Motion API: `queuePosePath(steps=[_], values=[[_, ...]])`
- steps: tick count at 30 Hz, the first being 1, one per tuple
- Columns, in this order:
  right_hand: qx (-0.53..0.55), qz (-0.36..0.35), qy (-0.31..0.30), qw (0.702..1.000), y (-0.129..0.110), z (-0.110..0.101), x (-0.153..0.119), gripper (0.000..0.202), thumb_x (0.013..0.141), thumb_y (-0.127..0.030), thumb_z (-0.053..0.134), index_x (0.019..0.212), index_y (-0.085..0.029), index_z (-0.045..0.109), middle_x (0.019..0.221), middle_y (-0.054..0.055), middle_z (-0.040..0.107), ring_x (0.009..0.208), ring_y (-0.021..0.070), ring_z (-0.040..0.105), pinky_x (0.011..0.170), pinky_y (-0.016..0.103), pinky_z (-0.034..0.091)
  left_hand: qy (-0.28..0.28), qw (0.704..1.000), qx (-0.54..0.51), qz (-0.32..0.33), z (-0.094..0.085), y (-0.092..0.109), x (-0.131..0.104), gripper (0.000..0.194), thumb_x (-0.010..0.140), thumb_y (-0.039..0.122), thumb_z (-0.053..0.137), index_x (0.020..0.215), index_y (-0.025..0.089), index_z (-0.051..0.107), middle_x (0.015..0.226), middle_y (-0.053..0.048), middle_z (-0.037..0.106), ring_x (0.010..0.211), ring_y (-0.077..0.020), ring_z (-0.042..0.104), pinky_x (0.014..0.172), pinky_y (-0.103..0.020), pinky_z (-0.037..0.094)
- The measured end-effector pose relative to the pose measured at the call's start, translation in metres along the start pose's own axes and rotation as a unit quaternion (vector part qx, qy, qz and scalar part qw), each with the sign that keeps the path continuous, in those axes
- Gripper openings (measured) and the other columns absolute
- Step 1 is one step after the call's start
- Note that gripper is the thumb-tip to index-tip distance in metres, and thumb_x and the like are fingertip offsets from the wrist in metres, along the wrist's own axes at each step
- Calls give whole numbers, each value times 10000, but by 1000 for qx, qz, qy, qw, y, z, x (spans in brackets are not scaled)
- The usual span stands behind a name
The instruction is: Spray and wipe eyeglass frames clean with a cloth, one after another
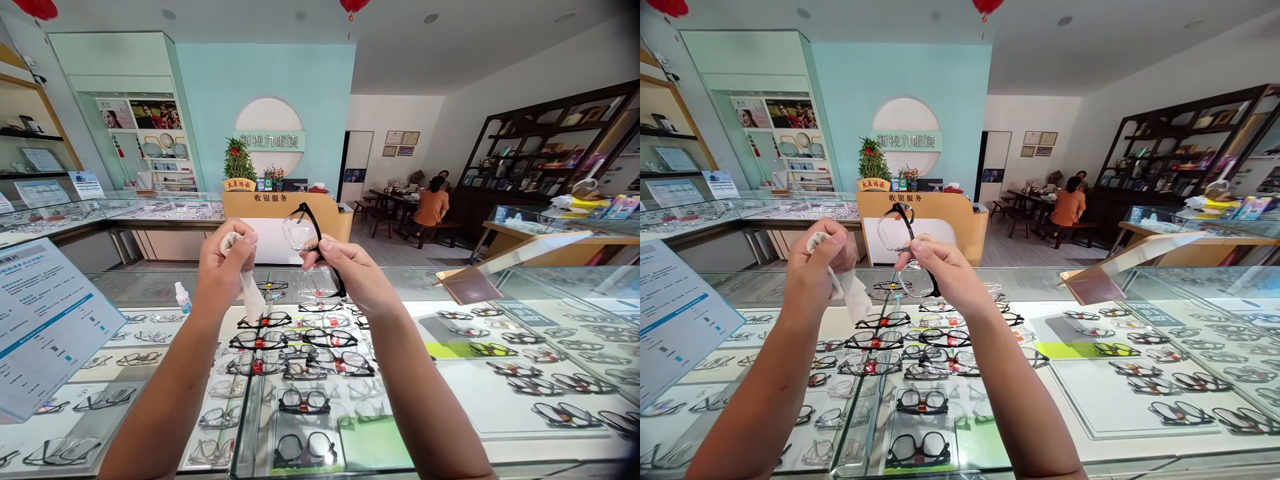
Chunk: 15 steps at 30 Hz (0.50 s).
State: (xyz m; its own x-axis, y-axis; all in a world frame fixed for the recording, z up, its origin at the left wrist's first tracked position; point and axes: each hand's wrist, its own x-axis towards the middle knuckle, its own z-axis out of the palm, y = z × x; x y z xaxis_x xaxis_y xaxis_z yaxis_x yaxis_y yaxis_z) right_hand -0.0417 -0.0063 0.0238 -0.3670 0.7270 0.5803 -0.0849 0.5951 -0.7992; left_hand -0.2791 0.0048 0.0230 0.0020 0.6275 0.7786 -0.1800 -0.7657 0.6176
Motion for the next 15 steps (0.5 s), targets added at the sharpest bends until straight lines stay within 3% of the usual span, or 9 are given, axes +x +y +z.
queuePosePath(steps=[5,8,11,13,15], values=[[-2,1,-12,1000,-1,0,1,471,1111,-595,609,884,-269,861,1106,56,680,1084,229,610,1010,377,442,-51,987,106,107,1,9,-6,473,1000,274,767,642,196,467,607,38,423,575,-106,379,537,-277,281],[3,-1,-14,1000,0,0,1,457,1112,-579,615,884,-266,857,1103,53,681,1099,227,617,1029,377,439,-141,973,124,134,8,28,-12,375,982,166,749,695,197,510,622,48,502,562,-88,433,532,-250,325],[2,0,-17,1000,0,0,1,447,1106,-574,626,881,-261,852,1100,54,681,1102,226,612,1017,369,439,-269,945,152,111,15,46,-20,287,928,100,775,769,214,564,615,75,563,508,-64,452,485,-221,327],[-5,3,-17,1000,1,0,1,453,1107,-578,619,885,-260,853,1091,55,683,1086,224,608,1002,365,443,-347,920,150,105,16,56,-29,270,936,126,781,789,231,580,607,76,601,493,-71,497,488,-223,379],[-10,7,-19,1000,1,1,1,463,1106,-591,613,891,-259,856,1086,58,691,1068,222,608,1002,366,451,-365,908,156,134,11,63,-42,277,981,294,788,782,261,598,569,60,607,483,-110,546,497,-260,448]])
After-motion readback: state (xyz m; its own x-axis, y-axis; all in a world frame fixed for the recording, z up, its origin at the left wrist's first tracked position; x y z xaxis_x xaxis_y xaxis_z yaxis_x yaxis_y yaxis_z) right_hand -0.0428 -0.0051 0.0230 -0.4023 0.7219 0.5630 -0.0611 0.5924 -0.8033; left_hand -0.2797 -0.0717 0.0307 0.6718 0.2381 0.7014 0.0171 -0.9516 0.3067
